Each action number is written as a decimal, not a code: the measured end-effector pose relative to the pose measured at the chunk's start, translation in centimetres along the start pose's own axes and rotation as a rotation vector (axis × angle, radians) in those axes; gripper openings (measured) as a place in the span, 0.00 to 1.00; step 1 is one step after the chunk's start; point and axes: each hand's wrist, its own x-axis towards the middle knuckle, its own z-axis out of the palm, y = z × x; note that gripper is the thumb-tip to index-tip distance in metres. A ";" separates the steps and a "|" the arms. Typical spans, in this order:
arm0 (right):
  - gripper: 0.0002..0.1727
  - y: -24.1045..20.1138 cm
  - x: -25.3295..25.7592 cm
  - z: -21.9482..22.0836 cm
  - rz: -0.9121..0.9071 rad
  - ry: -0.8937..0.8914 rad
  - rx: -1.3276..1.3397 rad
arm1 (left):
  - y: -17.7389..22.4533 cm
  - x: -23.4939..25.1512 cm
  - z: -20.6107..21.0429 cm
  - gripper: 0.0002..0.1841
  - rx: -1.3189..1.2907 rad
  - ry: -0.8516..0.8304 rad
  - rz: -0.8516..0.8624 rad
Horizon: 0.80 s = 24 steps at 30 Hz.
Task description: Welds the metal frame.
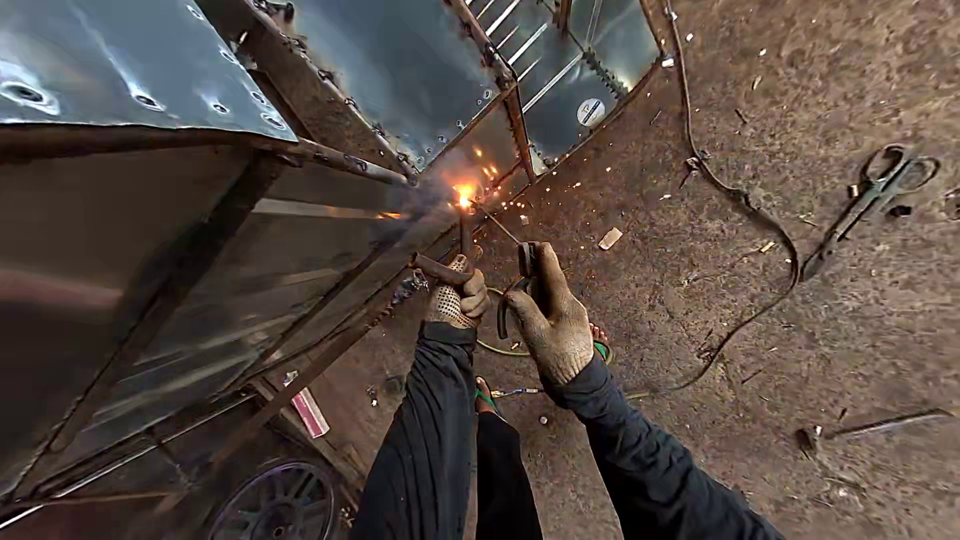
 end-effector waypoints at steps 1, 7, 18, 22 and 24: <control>0.44 0.0 0.1 0.0 0.001 -0.013 -0.010 | 0.0 0.0 0.0 0.22 0.000 -0.001 0.006; 0.43 0.1 0.3 0.5 0.019 -0.021 -0.015 | 0.0 0.1 -0.2 0.21 0.005 -0.041 0.014; 0.42 0.0 0.4 0.5 -0.004 -0.088 -0.099 | -0.1 0.0 -0.4 0.20 0.029 -0.088 0.022; 0.41 -0.2 0.4 0.6 0.004 -0.091 -0.129 | 0.0 0.1 -0.7 0.17 -0.024 -0.129 -0.006; 0.41 -0.2 0.4 0.6 0.002 -0.084 -0.128 | 0.0 0.2 -0.6 0.19 -0.011 -0.136 0.009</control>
